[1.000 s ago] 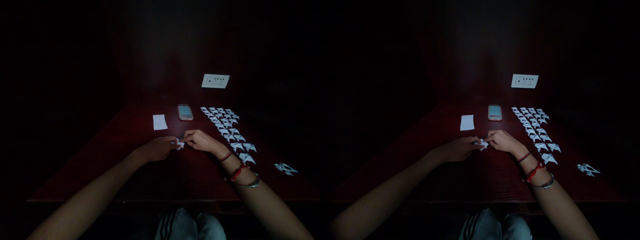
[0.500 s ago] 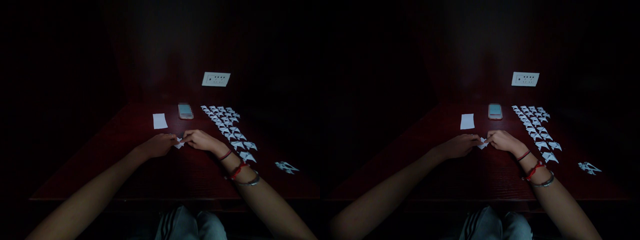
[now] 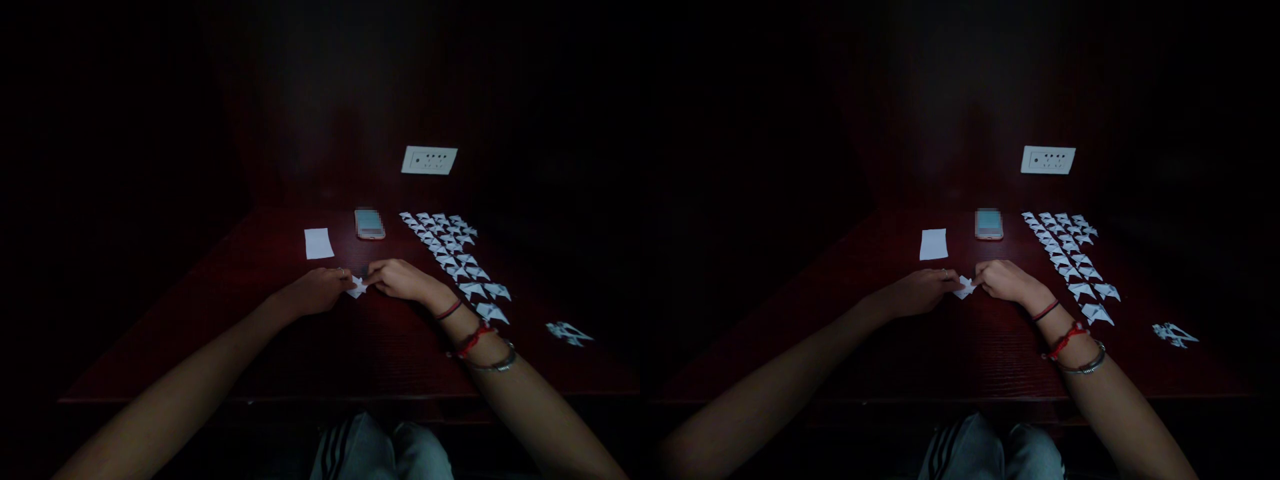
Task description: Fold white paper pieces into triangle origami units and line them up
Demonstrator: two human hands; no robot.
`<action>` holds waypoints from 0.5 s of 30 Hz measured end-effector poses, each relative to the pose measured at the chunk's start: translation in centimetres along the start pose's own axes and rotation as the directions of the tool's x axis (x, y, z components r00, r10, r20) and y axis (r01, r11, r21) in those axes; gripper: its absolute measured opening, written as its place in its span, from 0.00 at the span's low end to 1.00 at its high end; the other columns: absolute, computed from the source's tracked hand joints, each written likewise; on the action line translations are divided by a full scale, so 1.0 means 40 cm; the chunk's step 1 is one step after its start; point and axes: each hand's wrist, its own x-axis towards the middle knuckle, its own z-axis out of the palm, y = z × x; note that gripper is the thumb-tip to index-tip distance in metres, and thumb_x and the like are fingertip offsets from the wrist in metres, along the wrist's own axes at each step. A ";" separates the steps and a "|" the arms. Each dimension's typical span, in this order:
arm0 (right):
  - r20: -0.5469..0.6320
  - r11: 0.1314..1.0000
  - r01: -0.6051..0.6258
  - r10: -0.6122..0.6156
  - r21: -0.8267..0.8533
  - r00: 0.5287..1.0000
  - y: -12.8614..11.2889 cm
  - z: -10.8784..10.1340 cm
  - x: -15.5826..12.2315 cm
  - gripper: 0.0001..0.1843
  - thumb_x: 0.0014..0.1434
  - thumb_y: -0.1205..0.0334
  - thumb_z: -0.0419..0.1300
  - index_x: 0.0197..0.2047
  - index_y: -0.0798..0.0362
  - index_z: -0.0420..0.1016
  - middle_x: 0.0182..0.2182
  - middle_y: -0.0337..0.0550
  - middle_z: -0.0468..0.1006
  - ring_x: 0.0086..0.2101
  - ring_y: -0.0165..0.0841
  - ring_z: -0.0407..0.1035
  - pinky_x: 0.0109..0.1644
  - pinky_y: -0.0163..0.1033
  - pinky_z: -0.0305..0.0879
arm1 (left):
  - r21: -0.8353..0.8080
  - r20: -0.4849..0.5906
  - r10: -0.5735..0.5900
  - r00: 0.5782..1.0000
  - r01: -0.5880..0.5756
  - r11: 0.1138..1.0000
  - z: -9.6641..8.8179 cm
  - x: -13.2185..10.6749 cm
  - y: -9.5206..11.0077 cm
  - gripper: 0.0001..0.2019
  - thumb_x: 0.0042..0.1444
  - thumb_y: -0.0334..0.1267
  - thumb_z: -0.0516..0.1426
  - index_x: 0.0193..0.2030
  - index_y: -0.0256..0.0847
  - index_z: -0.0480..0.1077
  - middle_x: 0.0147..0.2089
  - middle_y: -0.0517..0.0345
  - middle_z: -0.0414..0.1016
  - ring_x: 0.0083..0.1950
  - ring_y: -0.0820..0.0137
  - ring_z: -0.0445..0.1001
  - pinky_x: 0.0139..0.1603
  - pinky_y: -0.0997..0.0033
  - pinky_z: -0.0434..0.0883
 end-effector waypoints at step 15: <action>-0.025 0.992 -0.051 0.055 0.119 0.998 0.007 0.007 -0.001 0.14 0.53 0.68 0.50 0.42 0.54 0.71 0.35 0.44 0.71 0.35 0.30 0.65 0.39 0.35 0.59 | -0.105 -0.075 -0.048 0.996 0.040 0.994 0.019 0.000 0.009 0.14 0.54 0.28 0.45 0.47 0.36 0.61 0.45 0.53 0.64 0.46 0.71 0.63 0.48 0.71 0.59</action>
